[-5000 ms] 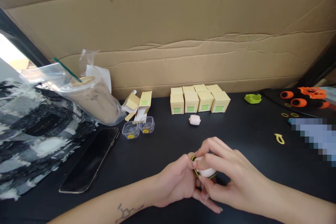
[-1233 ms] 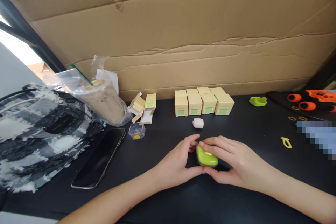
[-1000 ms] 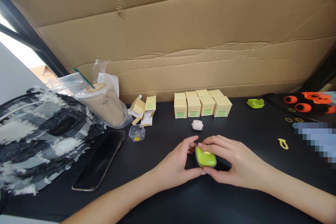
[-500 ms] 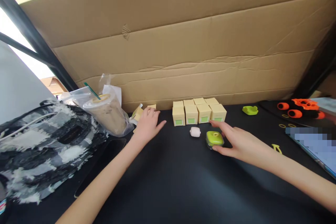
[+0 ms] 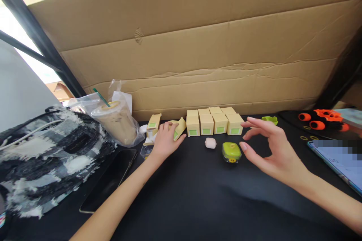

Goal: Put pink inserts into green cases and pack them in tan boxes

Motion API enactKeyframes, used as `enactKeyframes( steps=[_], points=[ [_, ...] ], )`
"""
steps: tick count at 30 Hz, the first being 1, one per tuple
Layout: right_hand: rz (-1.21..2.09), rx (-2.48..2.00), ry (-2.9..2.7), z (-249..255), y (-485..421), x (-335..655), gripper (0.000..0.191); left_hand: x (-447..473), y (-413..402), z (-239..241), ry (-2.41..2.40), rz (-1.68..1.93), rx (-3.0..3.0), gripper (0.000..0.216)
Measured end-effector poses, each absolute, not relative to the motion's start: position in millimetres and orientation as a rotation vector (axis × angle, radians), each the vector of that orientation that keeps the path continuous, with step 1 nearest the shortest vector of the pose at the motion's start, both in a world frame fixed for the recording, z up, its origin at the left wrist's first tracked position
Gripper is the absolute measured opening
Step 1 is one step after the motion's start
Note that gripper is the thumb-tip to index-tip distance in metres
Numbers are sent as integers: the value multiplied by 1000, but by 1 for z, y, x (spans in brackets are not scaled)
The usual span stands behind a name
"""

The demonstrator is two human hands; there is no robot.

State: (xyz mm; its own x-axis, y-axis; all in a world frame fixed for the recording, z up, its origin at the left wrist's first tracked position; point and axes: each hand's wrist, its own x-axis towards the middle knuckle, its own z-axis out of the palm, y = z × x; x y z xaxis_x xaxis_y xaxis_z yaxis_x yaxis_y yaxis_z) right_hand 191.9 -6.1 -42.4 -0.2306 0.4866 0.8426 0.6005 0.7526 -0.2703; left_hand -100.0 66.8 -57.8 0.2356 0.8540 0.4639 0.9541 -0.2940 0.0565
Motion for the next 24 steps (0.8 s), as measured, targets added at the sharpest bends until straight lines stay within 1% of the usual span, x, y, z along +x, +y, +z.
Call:
enactKeyframes(
  steps=[2,7,10,13,16,19,22,24],
  points=[
    [-150,-819,-1896,-41,-8,192,64,-102,69,-60,-1753,-652,-2242,44],
    [-266,-780,-1946,-39,-13,193,55,-106,69,-60,-1815,-739,-2283,35],
    [-326,-735,-1980,-38,-15,193,50,-107,65,-50,-1807,-851,-2353,35],
    [-309,-711,-1991,-41,-19,189,47,-110,61,-32,-1775,-1032,-2430,35],
    [-228,-707,-2042,-50,-25,180,45,-111,53,-14,-1754,-1262,-2434,42],
    [-150,-652,-2170,-61,-32,169,48,-101,34,-9,-1751,-1548,-2451,58],
    [-39,-642,-2254,-71,-39,162,53,-80,8,-20,-1742,-2095,-2652,66],
    [9,-654,-2273,-74,-42,159,56,-65,-8,-32,-1792,-2303,-2849,62]
  ],
)
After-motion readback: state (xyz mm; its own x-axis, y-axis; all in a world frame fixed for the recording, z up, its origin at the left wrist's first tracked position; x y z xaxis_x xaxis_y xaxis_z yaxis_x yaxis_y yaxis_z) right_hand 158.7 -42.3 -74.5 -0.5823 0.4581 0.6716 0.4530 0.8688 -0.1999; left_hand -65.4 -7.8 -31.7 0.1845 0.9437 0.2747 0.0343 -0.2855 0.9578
